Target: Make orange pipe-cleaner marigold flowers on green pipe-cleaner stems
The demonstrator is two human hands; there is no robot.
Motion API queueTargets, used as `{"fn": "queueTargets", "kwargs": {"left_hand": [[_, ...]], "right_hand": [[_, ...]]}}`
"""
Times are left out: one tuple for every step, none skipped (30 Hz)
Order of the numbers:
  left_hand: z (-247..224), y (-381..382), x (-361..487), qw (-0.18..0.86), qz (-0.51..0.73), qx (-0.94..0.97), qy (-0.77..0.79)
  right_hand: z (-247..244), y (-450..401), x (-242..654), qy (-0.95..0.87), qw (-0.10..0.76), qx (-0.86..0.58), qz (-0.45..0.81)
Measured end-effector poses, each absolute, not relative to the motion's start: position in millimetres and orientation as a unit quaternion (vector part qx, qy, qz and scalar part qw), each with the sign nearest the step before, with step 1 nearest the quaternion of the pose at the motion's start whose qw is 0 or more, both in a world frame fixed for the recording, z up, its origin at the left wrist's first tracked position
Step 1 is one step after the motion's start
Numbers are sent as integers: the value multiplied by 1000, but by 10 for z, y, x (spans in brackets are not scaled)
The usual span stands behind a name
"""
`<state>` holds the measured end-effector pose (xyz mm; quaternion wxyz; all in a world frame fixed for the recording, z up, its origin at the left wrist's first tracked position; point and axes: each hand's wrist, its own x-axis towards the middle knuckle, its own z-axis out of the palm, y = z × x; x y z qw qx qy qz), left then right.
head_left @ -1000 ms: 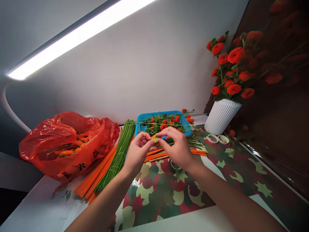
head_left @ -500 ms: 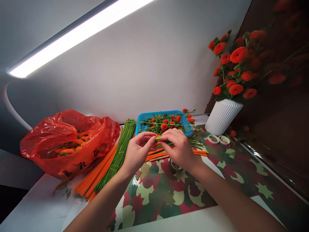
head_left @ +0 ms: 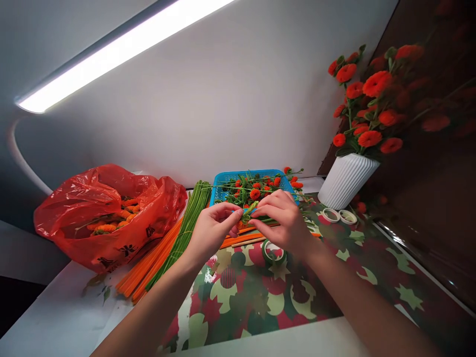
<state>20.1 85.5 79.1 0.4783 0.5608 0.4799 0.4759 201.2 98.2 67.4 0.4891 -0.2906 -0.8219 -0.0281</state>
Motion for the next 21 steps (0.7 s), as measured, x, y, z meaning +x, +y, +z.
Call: {"fn": "queueTargets", "kwargs": {"left_hand": [[797, 846, 208, 477, 478, 560, 479], [804, 836, 215, 475, 480, 561, 478], [811, 826, 222, 473, 482, 565, 474], [816, 818, 225, 472, 481, 573, 467], [820, 813, 226, 471, 477, 583, 459], [822, 811, 222, 470, 472, 595, 450], [822, 812, 216, 470, 465, 608, 440], [821, 814, 207, 470, 456, 620, 432], [818, 816, 197, 467, 448, 633, 425], [815, 818, 187, 462, 441, 644, 421], [812, 818, 180, 452, 434, 657, 418], [809, 816, 174, 432, 428, 674, 419], [805, 811, 171, 398, 422, 697, 421], [800, 805, 170, 350, 414, 726, 423], [792, 798, 171, 290, 404, 759, 421], [781, 791, 173, 223, 390, 791, 416], [766, 785, 176, 158, 374, 819, 406], [747, 780, 180, 99, 355, 842, 393], [723, 777, 186, 49, 335, 861, 380], [696, 775, 193, 4, 316, 874, 370], [666, 773, 201, -37, 298, 882, 364]], "right_hand": [[674, 984, 2004, -820, 484, -305, 4], [674, 987, 1997, -819, 480, -313, 38], [676, 990, 1993, -817, 477, -316, 73], [680, 994, 1994, -815, 474, -314, 111], [688, 999, 1998, -814, 468, -308, 151], [698, 1005, 2005, -813, 457, -303, 194], [713, 1012, 2015, -811, 442, -300, 238], [730, 1018, 2026, -805, 425, -300, 283], [748, 1024, 2037, -797, 408, -303, 327], [768, 1029, 2048, -785, 390, -310, 368], [787, 1033, 2057, -771, 370, -320, 408], [804, 1035, 2067, -754, 350, -333, 445], [819, 1038, 2076, -737, 331, -347, 477], [830, 1040, 2086, -721, 312, -362, 502], [837, 1044, 2097, -709, 294, -377, 519], [839, 1050, 2109, -700, 276, -392, 528], [836, 1057, 2120, -696, 261, -406, 531], [828, 1064, 2128, -695, 249, -418, 529], [816, 1070, 2132, -696, 239, -426, 526], [801, 1072, 2128, -697, 234, -434, 520], [784, 1068, 2114, -699, 236, -442, 510]]}}
